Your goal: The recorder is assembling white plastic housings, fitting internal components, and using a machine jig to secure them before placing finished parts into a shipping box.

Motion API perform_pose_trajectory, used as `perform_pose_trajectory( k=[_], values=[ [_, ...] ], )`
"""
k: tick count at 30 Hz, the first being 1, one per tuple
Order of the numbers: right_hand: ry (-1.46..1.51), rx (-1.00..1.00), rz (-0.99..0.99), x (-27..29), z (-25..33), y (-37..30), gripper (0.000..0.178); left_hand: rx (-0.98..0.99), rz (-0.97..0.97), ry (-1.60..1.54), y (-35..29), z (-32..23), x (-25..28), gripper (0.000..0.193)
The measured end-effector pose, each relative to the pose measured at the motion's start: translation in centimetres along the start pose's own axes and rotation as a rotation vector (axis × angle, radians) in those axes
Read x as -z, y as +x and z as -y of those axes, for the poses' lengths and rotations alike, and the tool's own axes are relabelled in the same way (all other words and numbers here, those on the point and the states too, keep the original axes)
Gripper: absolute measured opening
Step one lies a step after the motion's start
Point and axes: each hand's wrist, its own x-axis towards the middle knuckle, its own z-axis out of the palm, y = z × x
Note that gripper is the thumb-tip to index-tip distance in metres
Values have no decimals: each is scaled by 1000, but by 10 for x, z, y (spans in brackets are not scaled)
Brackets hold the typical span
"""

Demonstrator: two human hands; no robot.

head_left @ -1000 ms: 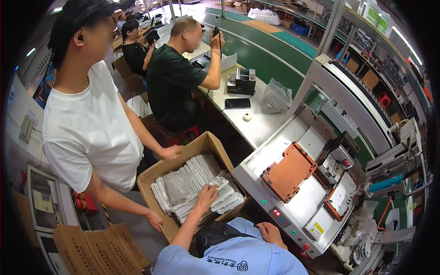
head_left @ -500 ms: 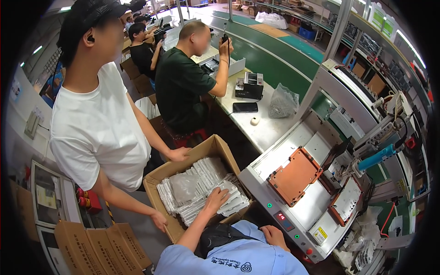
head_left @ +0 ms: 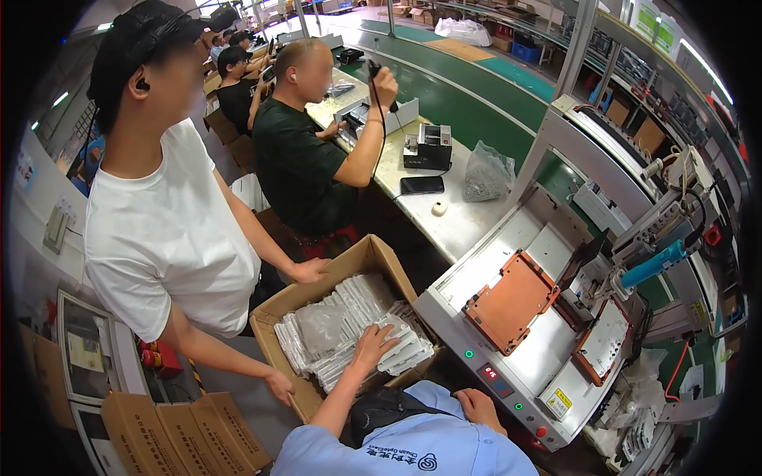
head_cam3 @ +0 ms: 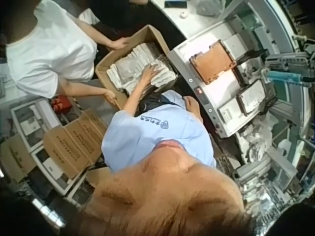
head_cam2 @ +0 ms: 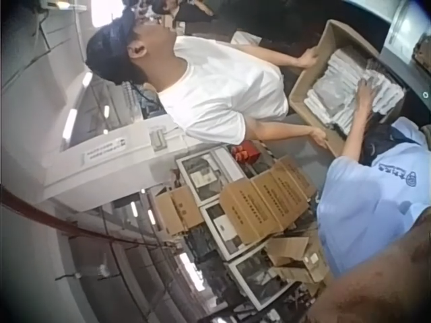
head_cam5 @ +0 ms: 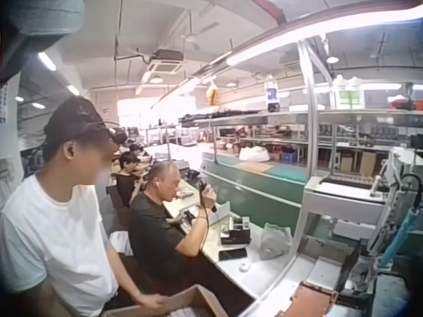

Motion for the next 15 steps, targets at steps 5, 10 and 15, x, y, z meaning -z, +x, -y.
perform_pose_trajectory(
  k=[5,10,15],
  values=[
    [-5,8,3,-1,-2,1,27,23,92,7,-5,3,-3,30],
    [-19,1,7,1,-1,1,27,-13,-1,15,-3,0,1,25],
    [-20,-4,16,1,0,2,27,12,-164,5,1,11,8,23]
  ],
)
